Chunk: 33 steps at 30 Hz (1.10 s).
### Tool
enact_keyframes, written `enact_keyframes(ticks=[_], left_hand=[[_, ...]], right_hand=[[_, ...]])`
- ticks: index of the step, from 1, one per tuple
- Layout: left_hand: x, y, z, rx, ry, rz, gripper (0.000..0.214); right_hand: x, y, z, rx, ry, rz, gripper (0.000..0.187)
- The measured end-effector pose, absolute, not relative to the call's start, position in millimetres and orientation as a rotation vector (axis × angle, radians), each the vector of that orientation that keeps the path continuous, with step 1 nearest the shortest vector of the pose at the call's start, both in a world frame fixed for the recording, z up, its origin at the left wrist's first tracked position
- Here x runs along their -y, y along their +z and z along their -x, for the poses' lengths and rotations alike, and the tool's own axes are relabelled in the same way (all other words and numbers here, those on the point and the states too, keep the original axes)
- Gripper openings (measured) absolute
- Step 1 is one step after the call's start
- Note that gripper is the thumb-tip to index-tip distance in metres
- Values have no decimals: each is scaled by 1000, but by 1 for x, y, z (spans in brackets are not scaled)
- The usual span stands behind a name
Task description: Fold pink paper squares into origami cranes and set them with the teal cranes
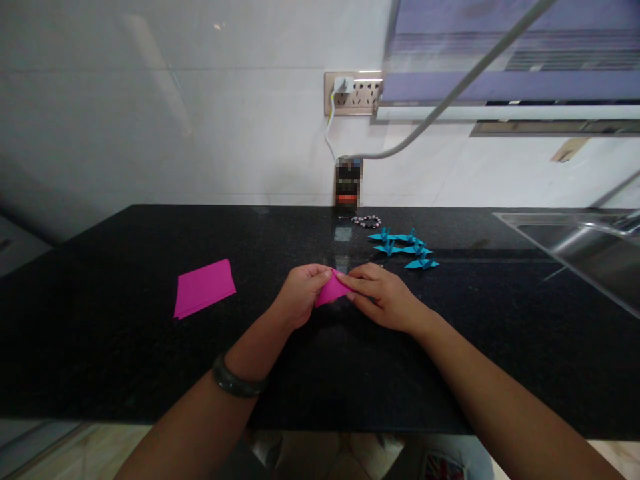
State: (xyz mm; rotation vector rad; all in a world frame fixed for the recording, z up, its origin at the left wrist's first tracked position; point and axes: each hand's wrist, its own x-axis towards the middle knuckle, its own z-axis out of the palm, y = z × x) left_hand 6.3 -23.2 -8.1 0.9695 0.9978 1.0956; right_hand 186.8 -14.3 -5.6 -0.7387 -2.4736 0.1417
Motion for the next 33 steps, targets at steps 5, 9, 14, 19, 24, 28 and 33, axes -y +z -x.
enact_keyframes(ticks=[5,9,14,19,24,28,33], left_hand=[[23,-7,-7,-992,1092,-960,13],[24,-3,-8,-998,1080,-933,17],[24,-5,-8,-991,1089,-959,15],[21,-12,-7,-1029,1101,-1002,14],[21,-12,-7,-1030,1096,-1009,14],[22,-10,-7,-971,1055,-970,21],[22,-12,-7,-1033,1063,-976,28]], right_hand=[[14,-6,-187,2478,136,724,42],[14,-7,-187,2483,130,728,41],[14,-6,-187,2492,120,722,39],[14,-6,-186,2513,117,731,38],[15,-5,-186,2519,104,725,37],[15,-5,-186,2536,85,724,36],[16,-4,-184,2545,69,726,35]])
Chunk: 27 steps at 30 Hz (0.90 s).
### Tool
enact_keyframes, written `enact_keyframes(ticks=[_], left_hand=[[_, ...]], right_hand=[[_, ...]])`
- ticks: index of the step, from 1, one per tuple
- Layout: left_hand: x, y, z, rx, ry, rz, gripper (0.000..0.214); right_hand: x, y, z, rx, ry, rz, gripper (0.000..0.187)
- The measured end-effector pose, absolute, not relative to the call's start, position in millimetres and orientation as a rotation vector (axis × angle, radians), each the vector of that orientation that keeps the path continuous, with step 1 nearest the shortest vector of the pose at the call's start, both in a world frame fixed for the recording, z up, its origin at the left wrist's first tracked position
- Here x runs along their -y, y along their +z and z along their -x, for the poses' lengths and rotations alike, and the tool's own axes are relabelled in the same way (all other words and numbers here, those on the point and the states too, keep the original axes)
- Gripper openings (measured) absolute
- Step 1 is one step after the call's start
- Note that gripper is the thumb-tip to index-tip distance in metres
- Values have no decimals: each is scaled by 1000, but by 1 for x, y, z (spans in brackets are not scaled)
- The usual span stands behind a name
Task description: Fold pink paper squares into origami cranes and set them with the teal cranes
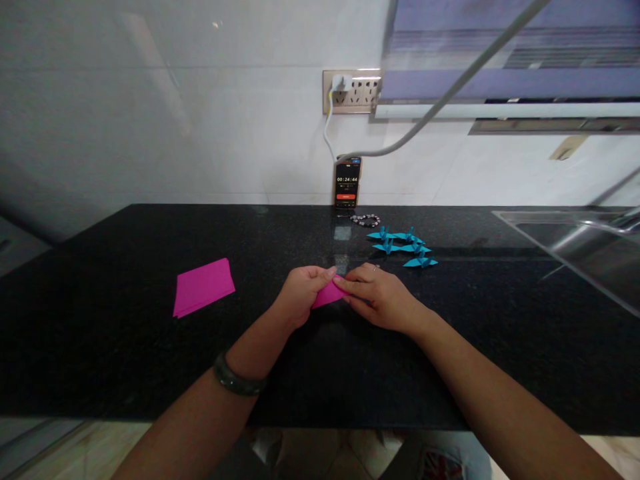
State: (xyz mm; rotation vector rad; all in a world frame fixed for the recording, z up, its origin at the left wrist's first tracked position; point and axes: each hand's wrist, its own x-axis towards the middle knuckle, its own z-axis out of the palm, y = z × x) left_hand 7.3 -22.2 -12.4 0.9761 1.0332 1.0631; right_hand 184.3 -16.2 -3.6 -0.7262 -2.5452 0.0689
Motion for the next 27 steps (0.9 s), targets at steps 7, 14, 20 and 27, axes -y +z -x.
enact_keyframes(ticks=[7,14,20,27], left_hand=[[22,-15,-9,-1176,1134,-1038,25],[24,-15,-9,-1222,1150,-1084,23],[26,-15,-11,-1254,1123,-1152,23],[26,-15,-11,-1258,1112,-1167,22]], right_hand=[[18,-2,-182,2529,156,725,33],[15,-1,-182,2017,743,984,29],[14,-13,-176,1902,1243,1136,29],[13,-15,-177,1882,1290,1128,26]])
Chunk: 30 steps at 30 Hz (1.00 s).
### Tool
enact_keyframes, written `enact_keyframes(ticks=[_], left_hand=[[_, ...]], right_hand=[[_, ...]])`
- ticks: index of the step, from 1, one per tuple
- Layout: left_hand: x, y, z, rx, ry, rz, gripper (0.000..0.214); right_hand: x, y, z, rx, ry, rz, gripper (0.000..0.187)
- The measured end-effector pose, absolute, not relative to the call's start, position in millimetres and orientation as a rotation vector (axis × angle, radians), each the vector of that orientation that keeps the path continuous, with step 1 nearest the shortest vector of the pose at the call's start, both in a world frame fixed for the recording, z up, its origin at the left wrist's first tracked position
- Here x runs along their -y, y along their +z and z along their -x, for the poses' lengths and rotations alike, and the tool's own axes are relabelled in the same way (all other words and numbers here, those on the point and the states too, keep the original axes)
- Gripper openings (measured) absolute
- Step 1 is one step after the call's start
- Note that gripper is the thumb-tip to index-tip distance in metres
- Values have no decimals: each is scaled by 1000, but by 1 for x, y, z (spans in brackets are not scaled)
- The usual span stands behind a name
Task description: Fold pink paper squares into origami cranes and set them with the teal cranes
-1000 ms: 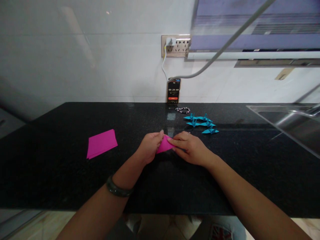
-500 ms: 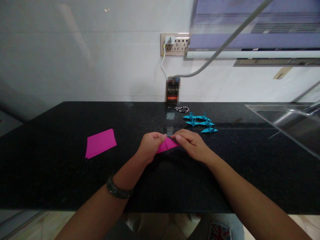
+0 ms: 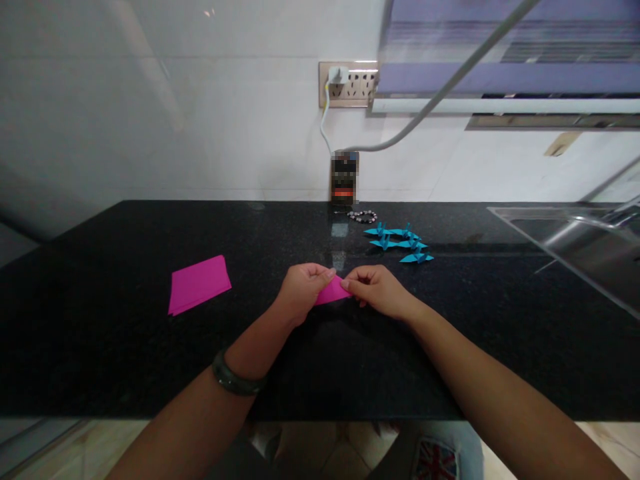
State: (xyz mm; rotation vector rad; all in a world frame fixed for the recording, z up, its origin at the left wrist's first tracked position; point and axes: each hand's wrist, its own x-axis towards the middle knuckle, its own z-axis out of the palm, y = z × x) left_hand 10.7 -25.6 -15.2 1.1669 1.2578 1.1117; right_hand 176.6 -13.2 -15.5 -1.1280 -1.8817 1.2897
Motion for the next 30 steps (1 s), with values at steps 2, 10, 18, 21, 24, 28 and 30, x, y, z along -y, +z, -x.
enact_keyframes(ticks=[2,10,18,21,24,28,30], left_hand=[[26,-15,-11,-1253,1111,-1161,22],[27,-14,-12,-1261,1104,-1164,22],[26,-15,-11,-1253,1099,-1175,23],[26,-15,-11,-1254,1093,-1186,23],[26,-15,-11,-1262,1087,-1199,24],[26,-14,-11,-1283,1073,-1229,24],[27,-12,-12,-1305,1070,-1250,24]], right_hand=[[13,-15,-177,1879,1296,1127,26],[12,-17,-177,1884,1278,1116,27],[12,-18,-178,1888,1258,1149,27],[12,-18,-177,1896,1253,1159,26],[12,-17,-177,1904,1236,1161,25],[12,-17,-177,1904,1234,1147,25],[12,-18,-177,1892,1238,1144,24]])
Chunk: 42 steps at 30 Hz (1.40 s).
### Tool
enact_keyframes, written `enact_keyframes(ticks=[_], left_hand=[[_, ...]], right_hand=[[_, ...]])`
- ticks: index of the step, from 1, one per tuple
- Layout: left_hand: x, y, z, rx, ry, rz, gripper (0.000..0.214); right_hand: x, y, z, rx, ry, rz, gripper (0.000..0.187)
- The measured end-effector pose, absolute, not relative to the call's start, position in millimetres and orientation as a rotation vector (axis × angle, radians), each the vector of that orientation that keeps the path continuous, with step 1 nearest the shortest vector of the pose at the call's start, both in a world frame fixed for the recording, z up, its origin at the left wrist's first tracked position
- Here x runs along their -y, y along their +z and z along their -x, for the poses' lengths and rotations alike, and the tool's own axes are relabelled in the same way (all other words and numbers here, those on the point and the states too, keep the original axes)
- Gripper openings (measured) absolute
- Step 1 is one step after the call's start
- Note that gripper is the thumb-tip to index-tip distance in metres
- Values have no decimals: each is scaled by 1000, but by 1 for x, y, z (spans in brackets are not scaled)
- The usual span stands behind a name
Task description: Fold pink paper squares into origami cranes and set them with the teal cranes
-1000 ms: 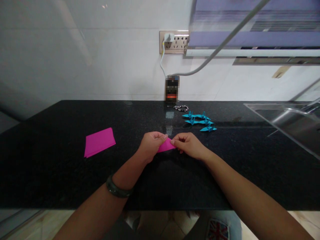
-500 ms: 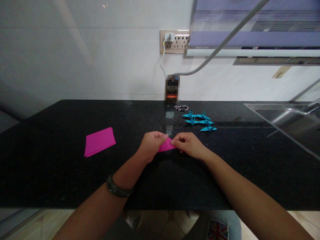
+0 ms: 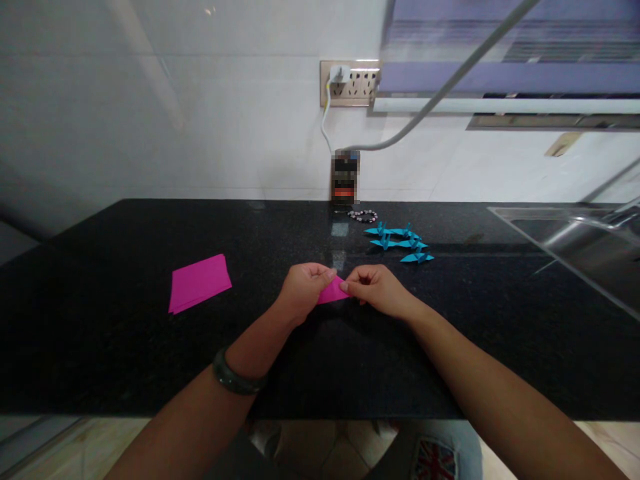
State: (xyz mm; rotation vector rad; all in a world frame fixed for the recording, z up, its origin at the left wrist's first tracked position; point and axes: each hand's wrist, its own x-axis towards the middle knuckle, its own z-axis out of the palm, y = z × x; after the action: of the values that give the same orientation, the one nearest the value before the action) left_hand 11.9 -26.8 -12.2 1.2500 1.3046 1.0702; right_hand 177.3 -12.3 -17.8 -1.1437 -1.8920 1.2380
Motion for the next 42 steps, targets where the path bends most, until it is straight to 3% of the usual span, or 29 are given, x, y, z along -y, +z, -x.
enact_keyframes(ticks=[15,32,42], left_hand=[[26,-7,-11,-1313,1208,-1263,20],[30,-16,-12,-1089,994,-1172,27],[33,-12,-12,-1103,900,-1206,17]], right_hand=[[9,-13,-186,1835,1358,1117,15],[12,-17,-174,1669,1226,1091,22],[15,-16,-173,1646,1326,1077,22]])
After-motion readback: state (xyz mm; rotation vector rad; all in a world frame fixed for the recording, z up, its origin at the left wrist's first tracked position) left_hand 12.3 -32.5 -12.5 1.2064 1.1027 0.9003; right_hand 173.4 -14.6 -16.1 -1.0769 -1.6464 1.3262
